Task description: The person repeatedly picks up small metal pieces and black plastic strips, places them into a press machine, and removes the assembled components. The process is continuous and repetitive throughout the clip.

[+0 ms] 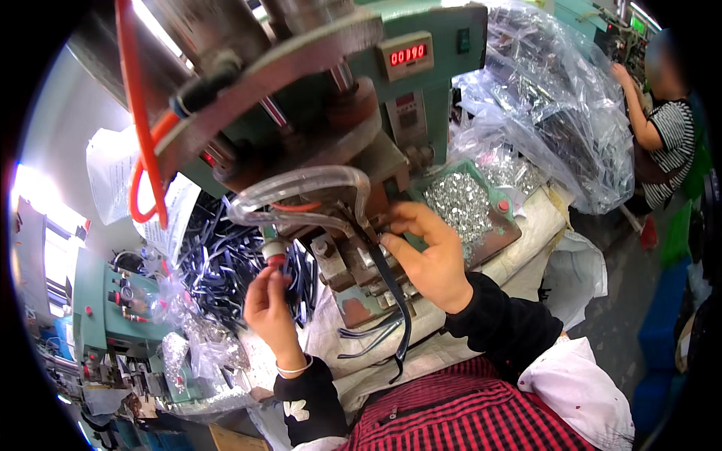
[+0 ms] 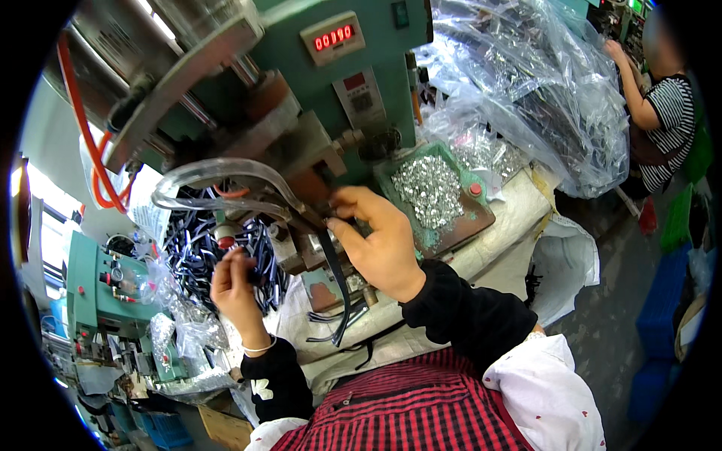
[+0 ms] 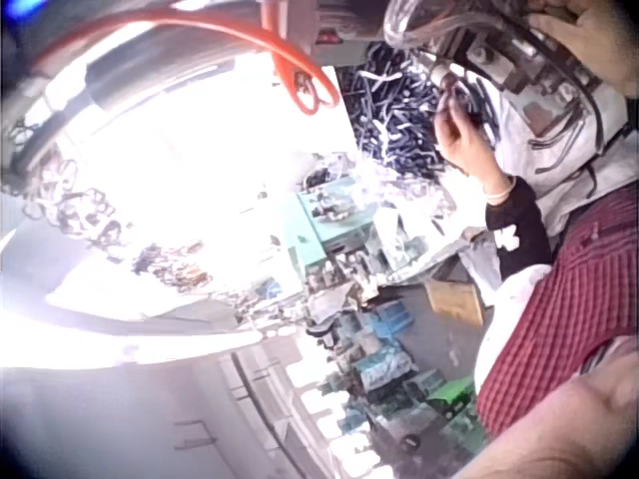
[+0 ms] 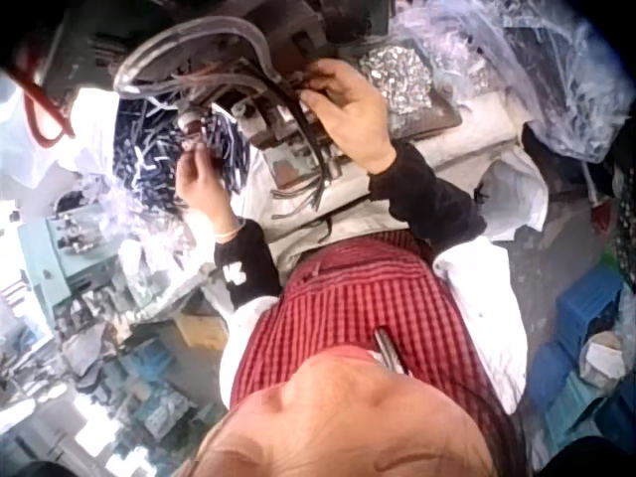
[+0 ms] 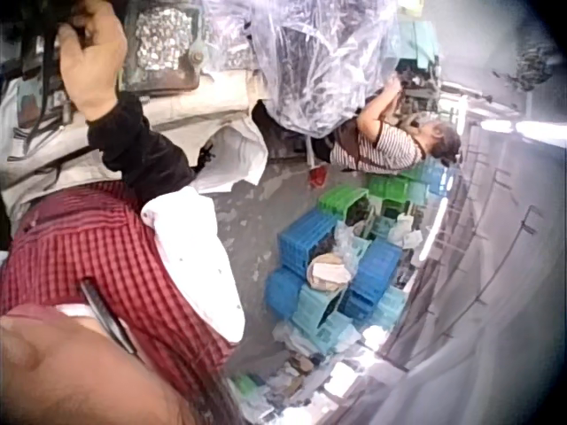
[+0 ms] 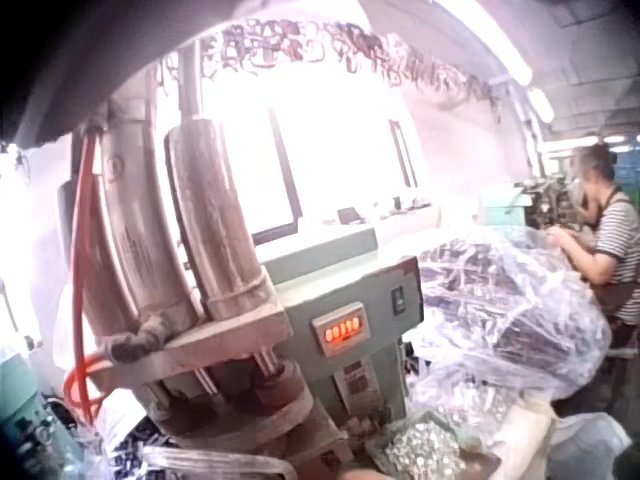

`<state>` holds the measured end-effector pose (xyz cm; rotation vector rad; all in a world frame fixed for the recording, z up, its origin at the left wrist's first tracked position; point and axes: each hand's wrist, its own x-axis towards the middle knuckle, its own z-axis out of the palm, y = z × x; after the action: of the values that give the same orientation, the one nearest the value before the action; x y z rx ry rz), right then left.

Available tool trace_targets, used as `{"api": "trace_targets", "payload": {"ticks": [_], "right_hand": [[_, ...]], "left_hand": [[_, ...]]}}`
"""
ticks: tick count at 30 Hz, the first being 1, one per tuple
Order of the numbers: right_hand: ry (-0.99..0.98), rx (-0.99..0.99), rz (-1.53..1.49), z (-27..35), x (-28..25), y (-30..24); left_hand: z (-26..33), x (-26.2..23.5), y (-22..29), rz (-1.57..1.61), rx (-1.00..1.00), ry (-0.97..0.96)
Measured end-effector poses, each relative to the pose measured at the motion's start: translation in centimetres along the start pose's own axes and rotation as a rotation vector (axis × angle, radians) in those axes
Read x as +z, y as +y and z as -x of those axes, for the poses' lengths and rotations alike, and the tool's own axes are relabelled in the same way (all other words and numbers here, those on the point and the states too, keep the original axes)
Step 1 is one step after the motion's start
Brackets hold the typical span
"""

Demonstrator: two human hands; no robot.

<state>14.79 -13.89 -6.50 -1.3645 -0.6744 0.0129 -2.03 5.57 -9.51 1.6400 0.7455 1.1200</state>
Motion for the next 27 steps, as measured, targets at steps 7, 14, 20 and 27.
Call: {"api": "trace_targets", "payload": {"ticks": [7,14,20,27], "right_hand": [[-0.071,0.215,-0.273,0.0,0.8,-2.0],[-0.293,-0.187,0.199,0.7,-2.8,-4.1],[0.022,-0.113,1.187,1.1,-11.3,6.1],[0.088,-0.096,0.868,-1.8,-12.3,6.9]], "left_hand": [[-0.2,3.9,11.3,-0.023,0.646,-0.131],[2.7,4.1,9.9,-0.025,0.930,-0.258],[5.0,7.2,9.3,-0.326,1.204,-0.515],[3.9,8.2,7.6,-0.286,1.259,-0.513]]}}
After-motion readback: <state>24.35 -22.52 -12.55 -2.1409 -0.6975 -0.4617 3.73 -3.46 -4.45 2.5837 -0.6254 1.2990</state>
